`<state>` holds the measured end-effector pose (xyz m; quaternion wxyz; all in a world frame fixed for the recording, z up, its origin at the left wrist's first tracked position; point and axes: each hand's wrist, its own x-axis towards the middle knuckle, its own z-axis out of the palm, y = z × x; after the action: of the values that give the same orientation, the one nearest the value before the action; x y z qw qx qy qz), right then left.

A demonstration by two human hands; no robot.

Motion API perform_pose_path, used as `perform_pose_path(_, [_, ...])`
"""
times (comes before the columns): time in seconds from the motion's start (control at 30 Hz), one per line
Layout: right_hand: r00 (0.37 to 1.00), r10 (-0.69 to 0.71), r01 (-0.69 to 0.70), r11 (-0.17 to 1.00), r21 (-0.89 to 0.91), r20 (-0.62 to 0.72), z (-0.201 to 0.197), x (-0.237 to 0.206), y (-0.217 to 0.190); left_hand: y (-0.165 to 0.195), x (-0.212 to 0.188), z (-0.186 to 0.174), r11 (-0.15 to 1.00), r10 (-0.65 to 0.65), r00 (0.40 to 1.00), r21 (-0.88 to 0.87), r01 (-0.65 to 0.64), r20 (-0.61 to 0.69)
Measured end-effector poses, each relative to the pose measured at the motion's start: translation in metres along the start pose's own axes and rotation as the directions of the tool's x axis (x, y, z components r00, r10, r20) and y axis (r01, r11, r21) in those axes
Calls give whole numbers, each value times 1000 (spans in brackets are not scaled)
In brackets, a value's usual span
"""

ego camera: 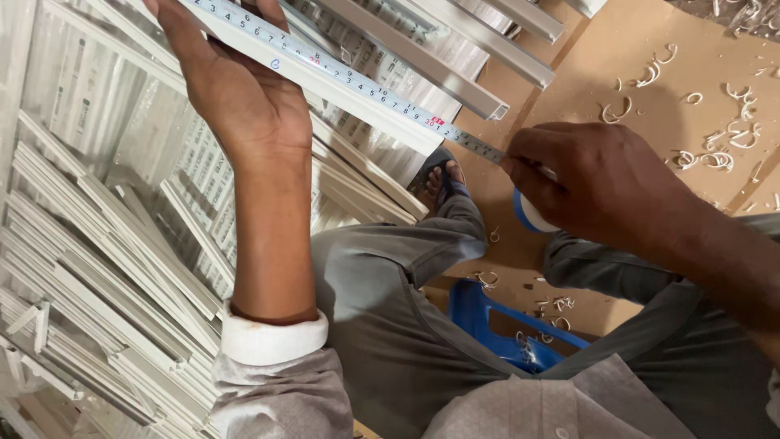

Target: The person sits on the floor of a workshop and measures white plastic strips one at a time with a tape measure, holding each strip against the extended tape to read its length, then sets it back on the pile and picks up the next strip.

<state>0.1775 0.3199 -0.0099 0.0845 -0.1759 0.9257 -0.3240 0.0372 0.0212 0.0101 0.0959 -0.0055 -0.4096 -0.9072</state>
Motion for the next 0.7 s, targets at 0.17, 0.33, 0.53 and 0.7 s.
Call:
perform_pose_path(0.17, [1000,-19,19,1000,-5,-23,-1,0,2,0,-4,3,997,25,989,71,-36,146])
perform_pose_path(0.33, [1000,15,-15,999,-34,-2,-1,1,0,0,-2,5,999,10,999,33,-11,32])
perform_pose_path(0.53, [1000,11,-11,999,-49,1,-1,0,1,0,-3,4,998,18,994,66,-25,108])
perform_pose_path(0.7, [1000,-5,5,998,-59,2,0,1,1,1,-4,6,999,8,999,33,-10,45])
